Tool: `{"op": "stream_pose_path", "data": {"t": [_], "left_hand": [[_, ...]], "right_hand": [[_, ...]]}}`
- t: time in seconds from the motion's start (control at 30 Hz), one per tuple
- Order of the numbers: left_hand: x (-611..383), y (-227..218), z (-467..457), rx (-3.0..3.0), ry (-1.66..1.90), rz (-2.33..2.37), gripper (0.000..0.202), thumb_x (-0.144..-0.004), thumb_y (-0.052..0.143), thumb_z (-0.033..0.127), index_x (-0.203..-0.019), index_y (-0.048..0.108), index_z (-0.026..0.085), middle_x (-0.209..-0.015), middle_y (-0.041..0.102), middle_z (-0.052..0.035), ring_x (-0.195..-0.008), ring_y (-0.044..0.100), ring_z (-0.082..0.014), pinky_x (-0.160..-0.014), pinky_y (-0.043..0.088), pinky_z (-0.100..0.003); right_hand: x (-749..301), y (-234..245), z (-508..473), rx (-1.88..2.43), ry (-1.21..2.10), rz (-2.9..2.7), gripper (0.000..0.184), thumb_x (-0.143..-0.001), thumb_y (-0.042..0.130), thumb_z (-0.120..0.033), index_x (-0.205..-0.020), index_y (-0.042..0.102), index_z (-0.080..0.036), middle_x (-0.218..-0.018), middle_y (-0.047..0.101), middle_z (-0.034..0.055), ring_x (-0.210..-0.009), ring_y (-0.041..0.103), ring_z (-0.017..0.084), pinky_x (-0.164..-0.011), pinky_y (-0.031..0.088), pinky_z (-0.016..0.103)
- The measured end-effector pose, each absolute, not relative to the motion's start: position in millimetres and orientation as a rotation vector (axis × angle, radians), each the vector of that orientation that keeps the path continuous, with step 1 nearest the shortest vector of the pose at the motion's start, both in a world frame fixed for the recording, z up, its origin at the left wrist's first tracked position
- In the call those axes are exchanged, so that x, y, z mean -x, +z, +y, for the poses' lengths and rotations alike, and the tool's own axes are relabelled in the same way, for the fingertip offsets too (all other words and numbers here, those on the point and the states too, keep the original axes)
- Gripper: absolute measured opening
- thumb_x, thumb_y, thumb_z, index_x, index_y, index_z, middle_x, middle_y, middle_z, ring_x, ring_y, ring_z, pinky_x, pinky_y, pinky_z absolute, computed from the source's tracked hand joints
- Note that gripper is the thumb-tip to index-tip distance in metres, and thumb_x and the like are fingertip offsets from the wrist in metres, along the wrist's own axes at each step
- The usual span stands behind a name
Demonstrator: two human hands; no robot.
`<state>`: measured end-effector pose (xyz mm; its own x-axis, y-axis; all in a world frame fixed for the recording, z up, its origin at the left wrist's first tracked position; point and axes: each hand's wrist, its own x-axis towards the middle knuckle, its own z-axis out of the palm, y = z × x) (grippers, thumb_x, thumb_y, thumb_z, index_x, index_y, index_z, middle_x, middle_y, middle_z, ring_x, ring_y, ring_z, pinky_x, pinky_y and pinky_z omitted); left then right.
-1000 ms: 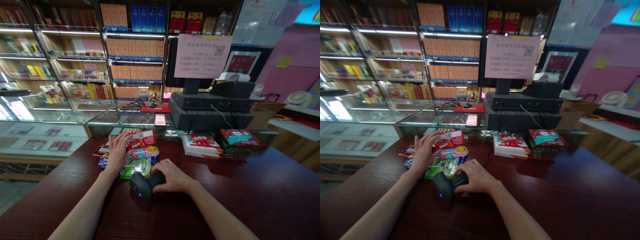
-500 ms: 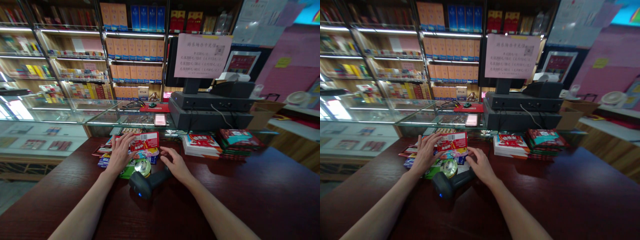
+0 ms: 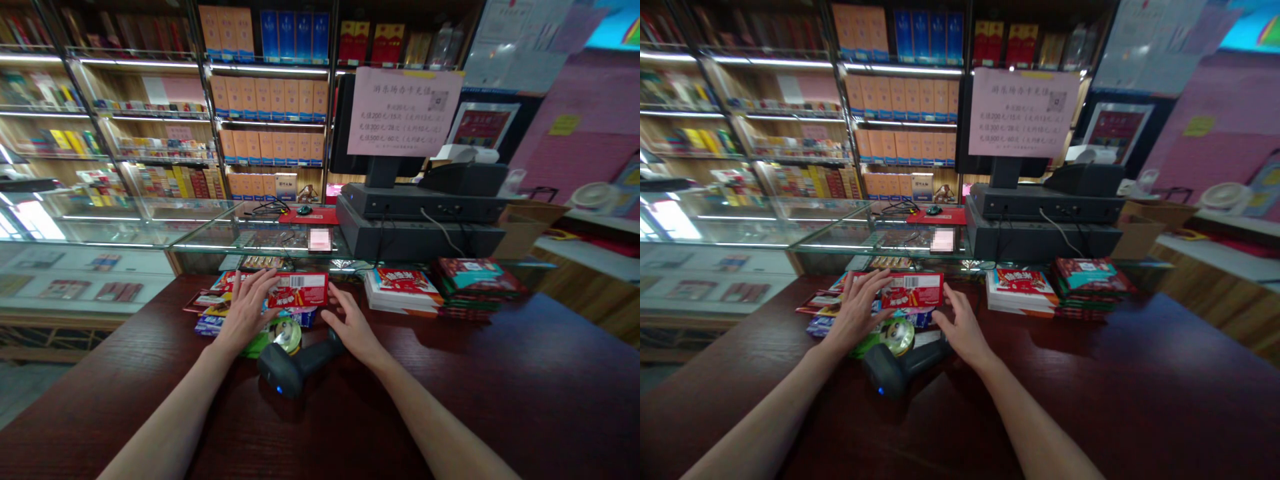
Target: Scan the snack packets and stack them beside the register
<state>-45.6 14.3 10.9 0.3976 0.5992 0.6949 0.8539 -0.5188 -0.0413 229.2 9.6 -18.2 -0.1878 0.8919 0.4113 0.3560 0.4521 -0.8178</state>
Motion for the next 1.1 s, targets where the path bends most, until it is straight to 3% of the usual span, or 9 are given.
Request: {"op": "stream_pose_path", "data": {"t": [0.17, 0.37, 0.47, 0.9, 1.1], "left_hand": [[45.7, 9.2, 15.3, 2.286, -0.892, -1.228, 0.063, -0.089, 0.066, 0.031, -0.146, 0.039, 0.025, -0.150, 0.053, -0.0100, -0.139, 0.044, -0.0279, -0.125, 0.013, -0.058], [44.1, 9.4, 14.3, 2.323, -0.896, -1.250, 0.067, -0.086, 0.069, 0.027, -0.146, 0.039, 0.025, -0.153, 0.050, -0.0091, -0.126, 0.052, -0.0279, -0.114, 0.035, -0.049], [43.2, 8.5, 13.6, 2.353, -0.903, -1.265, 0.069, -0.086, 0.069, 0.027, -0.148, 0.036, 0.026, -0.154, 0.049, -0.0098, -0.123, 0.054, -0.0277, -0.110, 0.039, -0.047], [42.6, 7.4, 16.6, 2.388, -0.971, -1.262, 0.074, -0.087, 0.065, 0.016, -0.152, 0.031, 0.024, -0.155, 0.045, -0.0129, -0.137, 0.047, -0.0286, -0.114, 0.038, -0.048], [40.3, 6.7, 17.2, 2.440, -1.040, -1.265, 0.081, -0.089, 0.062, 0.015, -0.157, 0.021, 0.030, -0.160, 0.037, -0.0123, -0.145, 0.039, -0.0289, -0.118, 0.035, -0.051]], "right_hand": [[-229.8, -18.8, 11.0, 1.080, 0.720, -1.741, 0.063, -0.092, 0.060, -0.038, -0.152, 0.042, -0.030, -0.132, 0.053, 0.0100, -0.118, 0.058, 0.024, -0.099, 0.053, 0.043], [-231.6, -20.4, 15.9, 1.086, 0.804, -1.692, 0.061, -0.092, 0.059, -0.040, -0.150, 0.044, -0.026, -0.128, 0.054, 0.0112, -0.113, 0.061, 0.023, -0.096, 0.056, 0.039], [-231.7, -20.3, 16.7, 1.087, 0.836, -1.681, 0.058, -0.093, 0.058, -0.041, -0.148, 0.047, -0.026, -0.128, 0.054, 0.0108, -0.114, 0.061, 0.022, -0.097, 0.056, 0.038], [-225.8, -14.4, 11.4, 0.978, 1.007, -1.599, 0.061, -0.089, 0.062, -0.041, -0.146, 0.048, -0.026, -0.137, 0.052, 0.0116, -0.118, 0.059, 0.023, -0.093, 0.056, 0.037], [-224.4, -16.3, 11.9, 0.996, 1.019, -1.535, 0.062, -0.085, 0.065, -0.044, -0.144, 0.053, -0.027, -0.135, 0.052, 0.0101, -0.116, 0.059, 0.024, -0.091, 0.056, 0.036]]}}
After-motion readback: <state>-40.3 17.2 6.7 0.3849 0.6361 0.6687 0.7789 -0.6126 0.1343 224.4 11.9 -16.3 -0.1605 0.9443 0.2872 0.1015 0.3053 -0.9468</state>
